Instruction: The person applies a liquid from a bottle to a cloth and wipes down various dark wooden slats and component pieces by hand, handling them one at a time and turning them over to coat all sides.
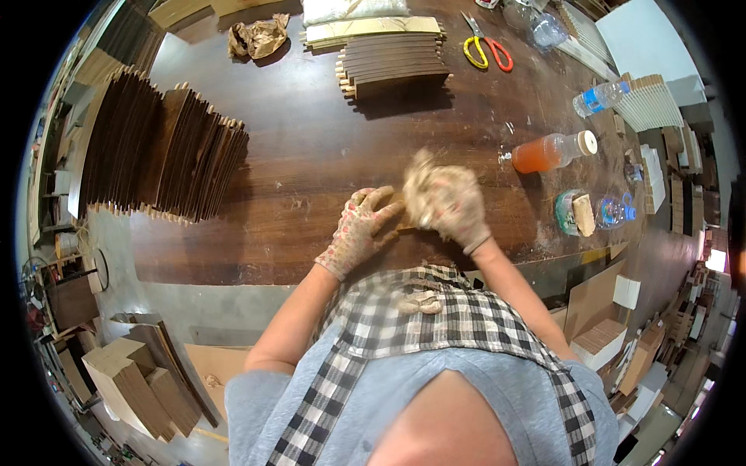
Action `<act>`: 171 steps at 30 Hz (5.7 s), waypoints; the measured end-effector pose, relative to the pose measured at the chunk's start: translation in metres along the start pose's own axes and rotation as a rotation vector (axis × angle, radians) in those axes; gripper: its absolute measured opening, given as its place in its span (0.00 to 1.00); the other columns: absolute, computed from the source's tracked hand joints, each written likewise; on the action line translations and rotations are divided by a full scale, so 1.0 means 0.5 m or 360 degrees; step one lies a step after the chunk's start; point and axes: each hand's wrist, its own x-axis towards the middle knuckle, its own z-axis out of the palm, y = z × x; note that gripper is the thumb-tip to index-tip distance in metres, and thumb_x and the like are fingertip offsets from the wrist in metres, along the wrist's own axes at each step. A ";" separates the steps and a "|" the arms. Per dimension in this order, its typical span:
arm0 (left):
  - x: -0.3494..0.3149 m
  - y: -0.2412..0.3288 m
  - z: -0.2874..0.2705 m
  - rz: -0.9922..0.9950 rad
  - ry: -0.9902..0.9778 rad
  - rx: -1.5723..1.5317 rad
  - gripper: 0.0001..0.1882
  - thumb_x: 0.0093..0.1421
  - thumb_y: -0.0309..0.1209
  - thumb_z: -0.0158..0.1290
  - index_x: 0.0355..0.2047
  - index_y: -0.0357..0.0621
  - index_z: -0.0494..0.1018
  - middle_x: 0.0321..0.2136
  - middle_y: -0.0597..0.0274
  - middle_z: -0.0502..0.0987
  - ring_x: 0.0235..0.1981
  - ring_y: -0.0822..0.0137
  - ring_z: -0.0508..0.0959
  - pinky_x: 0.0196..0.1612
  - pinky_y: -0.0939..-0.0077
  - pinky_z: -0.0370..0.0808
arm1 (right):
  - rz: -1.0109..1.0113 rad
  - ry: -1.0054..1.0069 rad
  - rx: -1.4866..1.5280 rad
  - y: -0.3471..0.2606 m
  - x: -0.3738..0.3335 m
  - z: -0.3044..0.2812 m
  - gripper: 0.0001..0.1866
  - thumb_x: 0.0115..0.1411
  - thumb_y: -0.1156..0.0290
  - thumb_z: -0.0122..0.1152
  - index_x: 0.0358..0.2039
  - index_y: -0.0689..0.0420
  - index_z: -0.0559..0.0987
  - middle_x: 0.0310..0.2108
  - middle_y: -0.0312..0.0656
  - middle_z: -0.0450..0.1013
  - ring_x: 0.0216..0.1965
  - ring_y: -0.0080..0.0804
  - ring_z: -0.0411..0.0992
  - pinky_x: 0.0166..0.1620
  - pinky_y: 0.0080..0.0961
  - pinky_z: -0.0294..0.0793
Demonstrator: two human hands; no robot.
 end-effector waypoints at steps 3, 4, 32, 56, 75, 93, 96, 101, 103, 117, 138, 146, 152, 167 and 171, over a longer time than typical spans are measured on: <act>-0.007 0.010 -0.012 -0.0060 0.0034 0.0000 0.26 0.50 0.32 0.69 0.51 0.49 0.79 0.60 0.53 0.71 0.61 0.45 0.68 0.64 0.50 0.66 | 0.0158 -0.0113 -0.0359 -0.018 -0.039 -0.040 0.11 0.56 0.63 0.66 0.39 0.52 0.82 0.44 0.44 0.76 0.49 0.42 0.73 0.54 0.39 0.71; -0.011 0.013 -0.013 -0.0058 0.0070 0.0015 0.25 0.50 0.32 0.69 0.50 0.49 0.79 0.59 0.53 0.72 0.60 0.45 0.68 0.64 0.50 0.66 | 0.0274 -0.0033 -0.0323 0.023 -0.050 -0.076 0.12 0.54 0.63 0.67 0.38 0.52 0.84 0.43 0.43 0.76 0.47 0.41 0.73 0.52 0.39 0.72; 0.315 0.259 0.113 -0.0466 -0.0423 -0.1770 0.35 0.61 0.37 0.64 0.64 0.35 0.66 0.56 0.52 0.77 0.56 0.60 0.76 0.61 0.67 0.73 | 0.0724 0.0878 0.1254 0.046 -0.032 -0.426 0.16 0.62 0.79 0.63 0.51 0.60 0.77 0.50 0.43 0.77 0.50 0.32 0.79 0.53 0.30 0.83; 0.566 0.333 -0.027 0.0968 -0.0586 0.1336 0.08 0.54 0.30 0.60 0.35 0.44 0.78 0.30 0.57 0.78 0.36 0.57 0.81 0.42 0.63 0.74 | 0.1476 0.1388 0.2367 0.150 -0.076 -0.175 0.22 0.75 0.56 0.44 0.61 0.56 0.69 0.48 0.44 0.74 0.38 0.36 0.77 0.35 0.30 0.81; 0.536 0.192 0.304 0.0214 -0.0079 -0.1057 0.52 0.42 0.40 0.78 0.63 0.38 0.64 0.59 0.51 0.70 0.60 0.56 0.72 0.62 0.60 0.71 | 0.0792 0.1386 0.2458 0.210 -0.057 -0.333 0.23 0.74 0.63 0.49 0.64 0.58 0.64 0.61 0.45 0.67 0.59 0.41 0.69 0.60 0.39 0.75; -0.006 0.093 0.155 0.0215 -0.0004 0.0028 0.19 0.56 0.27 0.57 0.50 0.50 0.80 0.50 0.59 0.81 0.53 0.58 0.79 0.55 0.61 0.76 | -0.0154 -0.0637 0.0219 0.010 0.059 -0.041 0.10 0.52 0.67 0.70 0.36 0.53 0.85 0.43 0.38 0.81 0.44 0.40 0.73 0.52 0.36 0.72; -0.007 0.102 0.164 0.0184 0.0094 0.0009 0.16 0.55 0.30 0.58 0.46 0.51 0.81 0.45 0.63 0.81 0.49 0.61 0.80 0.50 0.64 0.77 | -0.0058 -0.0788 0.0189 -0.005 0.082 -0.002 0.07 0.51 0.67 0.71 0.30 0.53 0.84 0.40 0.37 0.79 0.43 0.40 0.73 0.51 0.38 0.71; -0.010 0.102 0.167 0.0076 0.0080 -0.0030 0.12 0.56 0.30 0.56 0.41 0.52 0.81 0.42 0.67 0.82 0.46 0.64 0.81 0.48 0.64 0.78 | -0.0254 -0.0737 0.0367 -0.044 0.126 0.087 0.06 0.51 0.69 0.69 0.30 0.52 0.81 0.40 0.39 0.78 0.43 0.41 0.74 0.50 0.38 0.72; -0.004 0.104 0.167 0.0135 0.0235 -0.0117 0.12 0.56 0.30 0.56 0.41 0.52 0.81 0.42 0.67 0.82 0.47 0.64 0.81 0.48 0.64 0.78 | -0.0305 -0.0725 0.0260 0.012 0.102 0.038 0.05 0.52 0.67 0.69 0.29 0.50 0.81 0.40 0.40 0.78 0.42 0.40 0.75 0.49 0.38 0.72; 0.005 0.099 0.160 0.0195 0.0337 -0.0247 0.10 0.54 0.27 0.56 0.37 0.49 0.81 0.47 0.66 0.82 0.53 0.63 0.79 0.57 0.64 0.76 | -0.0165 -0.0621 0.0060 0.082 0.059 -0.057 0.10 0.49 0.70 0.71 0.33 0.51 0.82 0.41 0.40 0.78 0.43 0.37 0.74 0.50 0.38 0.70; -0.019 0.047 0.050 -0.0245 0.0534 0.0335 0.52 0.49 0.34 0.69 0.71 0.36 0.54 0.59 0.44 0.72 0.61 0.43 0.71 0.65 0.52 0.66 | -0.0198 0.0028 0.0154 -0.044 0.063 0.013 0.12 0.50 0.64 0.70 0.35 0.50 0.81 0.44 0.41 0.77 0.47 0.39 0.74 0.50 0.38 0.71; -0.021 0.007 0.063 -0.0122 0.0392 0.0079 0.54 0.45 0.32 0.72 0.70 0.37 0.56 0.55 0.46 0.74 0.58 0.44 0.72 0.62 0.51 0.69 | 0.0457 -0.0137 -0.0489 0.092 -0.127 -0.102 0.12 0.59 0.59 0.66 0.40 0.50 0.82 0.47 0.36 0.74 0.56 0.34 0.67 0.59 0.37 0.68; -0.020 0.011 0.064 -0.0146 0.0345 0.0215 0.50 0.46 0.32 0.71 0.68 0.38 0.59 0.55 0.47 0.74 0.57 0.44 0.72 0.61 0.50 0.68 | 0.0048 0.0292 0.0030 -0.041 -0.001 -0.055 0.13 0.53 0.56 0.72 0.33 0.48 0.80 0.38 0.38 0.78 0.49 0.36 0.73 0.51 0.36 0.75; 0.013 0.093 0.043 -0.0163 0.0029 0.0541 0.44 0.50 0.36 0.70 0.65 0.41 0.64 0.56 0.48 0.71 0.60 0.46 0.68 0.61 0.49 0.65 | 0.1339 -0.0180 -0.0158 -0.015 -0.223 -0.357 0.13 0.55 0.61 0.72 0.22 0.55 0.79 0.23 0.42 0.76 0.24 0.36 0.74 0.30 0.35 0.73; 0.044 0.125 0.035 -0.0359 -0.0195 0.0561 0.41 0.52 0.34 0.68 0.66 0.42 0.64 0.57 0.48 0.71 0.58 0.47 0.69 0.60 0.50 0.66 | 0.1412 0.0102 -0.0649 0.057 -0.230 -0.516 0.13 0.57 0.60 0.71 0.40 0.51 0.83 0.25 0.40 0.78 0.24 0.34 0.75 0.32 0.34 0.77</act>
